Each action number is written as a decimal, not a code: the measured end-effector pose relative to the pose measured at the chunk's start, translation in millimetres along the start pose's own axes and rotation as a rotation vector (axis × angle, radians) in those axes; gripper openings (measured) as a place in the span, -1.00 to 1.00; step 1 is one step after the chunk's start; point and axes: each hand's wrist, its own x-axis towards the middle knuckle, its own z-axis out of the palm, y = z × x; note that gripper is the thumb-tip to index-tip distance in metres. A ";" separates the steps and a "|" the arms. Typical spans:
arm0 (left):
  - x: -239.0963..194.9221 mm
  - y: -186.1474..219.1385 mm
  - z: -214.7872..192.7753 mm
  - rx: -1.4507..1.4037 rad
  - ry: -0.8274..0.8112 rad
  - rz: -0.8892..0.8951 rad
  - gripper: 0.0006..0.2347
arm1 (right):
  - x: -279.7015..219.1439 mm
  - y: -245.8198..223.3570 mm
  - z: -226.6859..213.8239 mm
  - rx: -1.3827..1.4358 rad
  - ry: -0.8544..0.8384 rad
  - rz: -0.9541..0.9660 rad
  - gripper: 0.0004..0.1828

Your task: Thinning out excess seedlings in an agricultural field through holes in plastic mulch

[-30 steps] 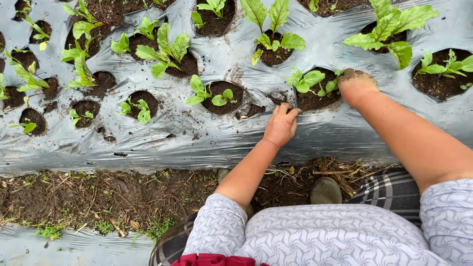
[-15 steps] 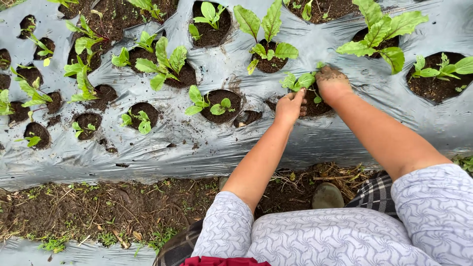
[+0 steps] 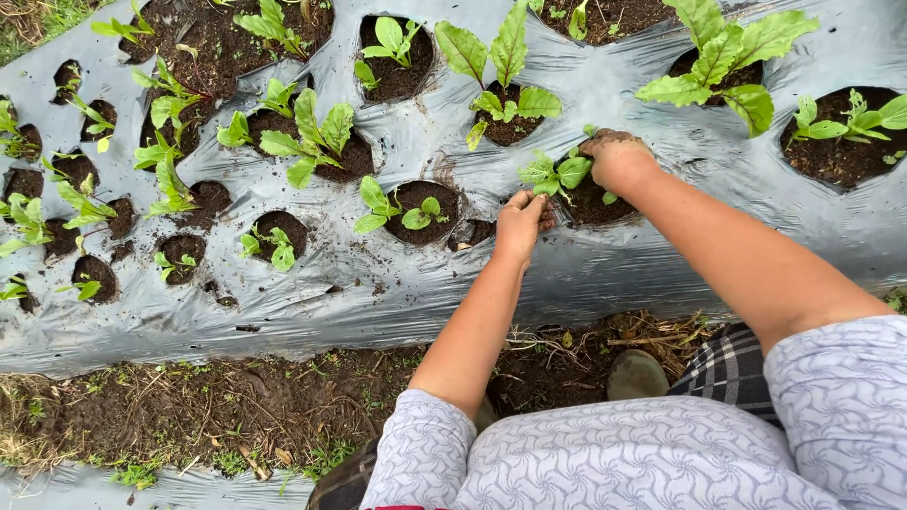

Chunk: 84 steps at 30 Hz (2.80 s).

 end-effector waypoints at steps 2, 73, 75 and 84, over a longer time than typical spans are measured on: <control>11.2 -8.7 -5.8 -0.019 0.006 0.000 -0.86 | -22.8 -10.7 -21.6 -0.066 -0.039 -0.029 -0.58; 15.1 26.1 6.8 0.481 0.155 0.272 -0.82 | -54.9 28.1 -81.8 0.039 -0.154 0.091 -0.40; 17.5 35.0 16.2 0.420 0.214 0.124 -0.82 | -95.7 31.5 -116.2 -0.026 -0.390 0.208 -0.19; 31.2 24.3 18.5 0.223 0.223 0.124 -0.89 | -243.2 223.3 -34.2 0.061 -0.099 0.605 0.04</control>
